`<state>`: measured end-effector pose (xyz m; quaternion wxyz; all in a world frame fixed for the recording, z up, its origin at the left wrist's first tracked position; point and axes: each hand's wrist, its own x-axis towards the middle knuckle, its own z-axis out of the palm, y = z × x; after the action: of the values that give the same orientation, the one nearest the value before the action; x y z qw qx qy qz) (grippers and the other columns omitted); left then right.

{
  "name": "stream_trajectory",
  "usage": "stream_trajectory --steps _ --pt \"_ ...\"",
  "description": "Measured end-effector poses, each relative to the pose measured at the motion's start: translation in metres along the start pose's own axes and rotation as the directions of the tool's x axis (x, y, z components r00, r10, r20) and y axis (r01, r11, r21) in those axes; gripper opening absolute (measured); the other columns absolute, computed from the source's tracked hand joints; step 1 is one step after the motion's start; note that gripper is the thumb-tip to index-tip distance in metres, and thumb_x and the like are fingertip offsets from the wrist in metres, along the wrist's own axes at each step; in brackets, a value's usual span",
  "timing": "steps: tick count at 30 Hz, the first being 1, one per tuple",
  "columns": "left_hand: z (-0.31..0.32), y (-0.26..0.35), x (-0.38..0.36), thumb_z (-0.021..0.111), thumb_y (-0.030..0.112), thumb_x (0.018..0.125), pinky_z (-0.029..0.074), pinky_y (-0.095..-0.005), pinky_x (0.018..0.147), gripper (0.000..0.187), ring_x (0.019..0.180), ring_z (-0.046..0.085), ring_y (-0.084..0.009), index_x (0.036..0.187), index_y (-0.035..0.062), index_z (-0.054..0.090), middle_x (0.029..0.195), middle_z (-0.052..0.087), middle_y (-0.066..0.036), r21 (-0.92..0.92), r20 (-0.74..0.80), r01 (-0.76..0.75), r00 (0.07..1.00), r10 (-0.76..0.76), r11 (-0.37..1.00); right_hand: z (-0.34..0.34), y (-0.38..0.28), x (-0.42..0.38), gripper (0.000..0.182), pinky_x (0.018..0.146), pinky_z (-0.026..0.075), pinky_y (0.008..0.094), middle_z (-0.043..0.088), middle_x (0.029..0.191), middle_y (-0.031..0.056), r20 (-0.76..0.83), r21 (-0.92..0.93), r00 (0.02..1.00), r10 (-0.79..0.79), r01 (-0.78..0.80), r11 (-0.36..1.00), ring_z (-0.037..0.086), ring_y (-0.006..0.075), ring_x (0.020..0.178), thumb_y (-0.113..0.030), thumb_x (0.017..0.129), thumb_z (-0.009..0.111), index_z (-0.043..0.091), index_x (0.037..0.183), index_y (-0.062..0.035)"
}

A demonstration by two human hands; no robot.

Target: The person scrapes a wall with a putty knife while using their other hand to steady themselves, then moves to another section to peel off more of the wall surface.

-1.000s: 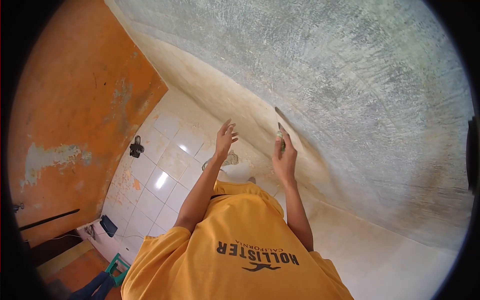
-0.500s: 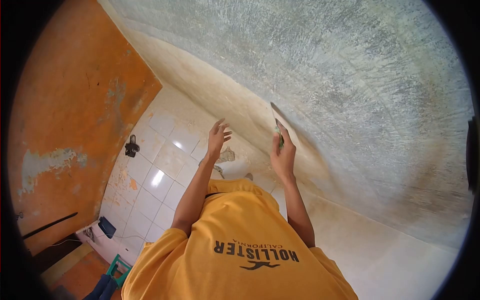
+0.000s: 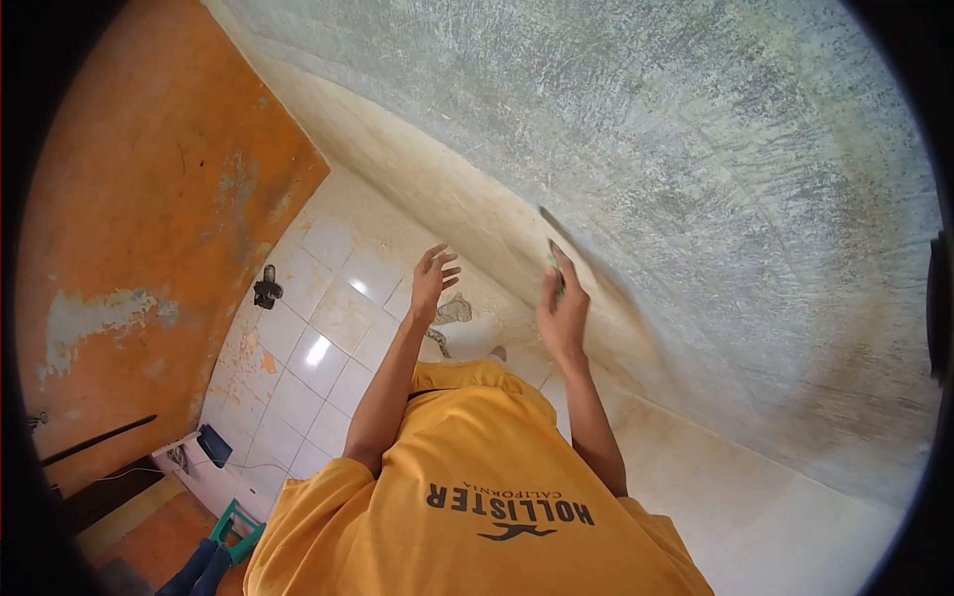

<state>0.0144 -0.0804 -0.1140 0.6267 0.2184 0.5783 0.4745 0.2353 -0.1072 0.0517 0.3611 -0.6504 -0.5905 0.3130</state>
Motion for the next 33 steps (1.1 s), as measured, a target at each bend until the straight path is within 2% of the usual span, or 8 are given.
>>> stream_trajectory --steps 5,8,9,13,17,24,30,33 --pt "0.005 0.010 -0.004 0.052 0.035 0.108 0.055 -0.0376 0.094 0.046 0.108 0.068 -0.0244 0.147 0.0094 0.053 0.131 0.066 -0.013 0.004 0.030 -0.028 0.999 0.028 1.000 0.017 0.021 -0.013 0.035 0.057 0.043 0.0314 0.064 0.085 0.0146 -0.199 0.020 0.960 -0.195 0.203 0.979 0.049 0.0145 0.060 -0.012 0.107 0.052 0.059 0.142 -0.0063" --pt "0.002 0.003 0.000 0.053 0.036 0.108 0.055 -0.0371 0.094 0.047 0.109 0.067 -0.0240 0.146 0.0087 0.053 0.130 0.067 -0.013 -0.009 0.010 -0.036 0.999 0.036 0.999 0.014 0.008 -0.009 0.035 0.058 0.044 0.0305 0.067 0.090 0.0144 -0.121 -0.031 0.985 -0.127 0.124 0.992 0.051 0.0135 0.062 -0.012 0.108 0.051 0.058 0.142 -0.0058" --pt "0.001 0.002 0.000 0.052 0.036 0.108 0.054 -0.0366 0.094 0.046 0.109 0.067 -0.0238 0.146 0.0082 0.053 0.129 0.067 -0.013 -0.005 0.019 -0.020 1.000 0.020 1.000 0.015 0.002 -0.011 0.035 0.064 0.050 0.0334 0.071 0.100 0.0202 -0.040 -0.084 0.999 -0.008 0.004 0.996 0.064 0.0259 0.069 -0.005 0.105 0.052 0.058 0.139 0.0007" --pt "-0.002 0.006 0.000 0.052 0.035 0.108 0.055 -0.0367 0.094 0.045 0.110 0.067 -0.0235 0.145 0.0084 0.053 0.130 0.067 -0.013 -0.008 0.017 -0.017 1.000 0.017 1.000 0.013 0.023 -0.013 0.034 0.061 0.048 0.0342 0.074 0.108 0.0186 -0.227 -0.046 0.933 -0.280 0.277 0.960 0.060 0.0212 0.063 -0.008 0.106 0.052 0.058 0.139 0.0000" --pt "0.004 0.007 0.004 0.052 0.035 0.109 0.055 -0.0369 0.095 0.045 0.110 0.067 -0.0236 0.145 0.0083 0.053 0.130 0.067 -0.013 -0.016 0.034 -0.006 0.999 0.007 1.000 0.019 -0.002 0.005 0.033 0.062 0.048 0.0329 0.073 0.101 0.0200 -0.069 -0.044 0.987 -0.144 0.141 0.989 0.062 0.0194 0.065 -0.008 0.106 0.052 0.058 0.139 -0.0018" --pt "0.001 0.013 -0.003 0.050 0.031 0.110 0.055 -0.0344 0.090 0.040 0.104 0.068 -0.0206 0.143 0.0086 0.055 0.125 0.069 -0.011 -0.039 0.013 -0.019 1.000 0.019 0.999 0.024 0.004 -0.004 0.035 0.063 0.045 0.0309 0.068 0.094 0.0162 -0.095 -0.009 0.994 -0.051 0.051 0.999 0.052 0.0137 0.066 -0.014 0.108 0.051 0.058 0.141 -0.0027" --pt "-0.012 0.018 -0.004 0.051 0.037 0.109 0.055 -0.0365 0.093 0.046 0.108 0.067 -0.0235 0.144 0.0086 0.054 0.129 0.067 -0.014 -0.023 -0.010 -0.029 1.000 0.029 0.999 0.032 0.007 -0.002 0.036 0.064 0.050 0.0357 0.071 0.096 0.0179 -0.221 -0.064 0.926 -0.306 0.299 0.952 0.063 0.0246 0.067 -0.004 0.105 0.052 0.058 0.140 -0.0019" --pt "-0.019 0.012 -0.001 0.050 0.036 0.109 0.055 -0.0363 0.093 0.044 0.108 0.067 -0.0233 0.143 0.0087 0.056 0.129 0.067 -0.014 -0.042 -0.045 -0.021 0.999 0.019 0.999 0.025 -0.004 -0.011 0.035 0.064 0.050 0.0333 0.070 0.095 0.0178 -0.086 -0.095 0.996 -0.005 -0.003 0.995 0.063 0.0216 0.069 -0.004 0.105 0.052 0.058 0.140 -0.0014"
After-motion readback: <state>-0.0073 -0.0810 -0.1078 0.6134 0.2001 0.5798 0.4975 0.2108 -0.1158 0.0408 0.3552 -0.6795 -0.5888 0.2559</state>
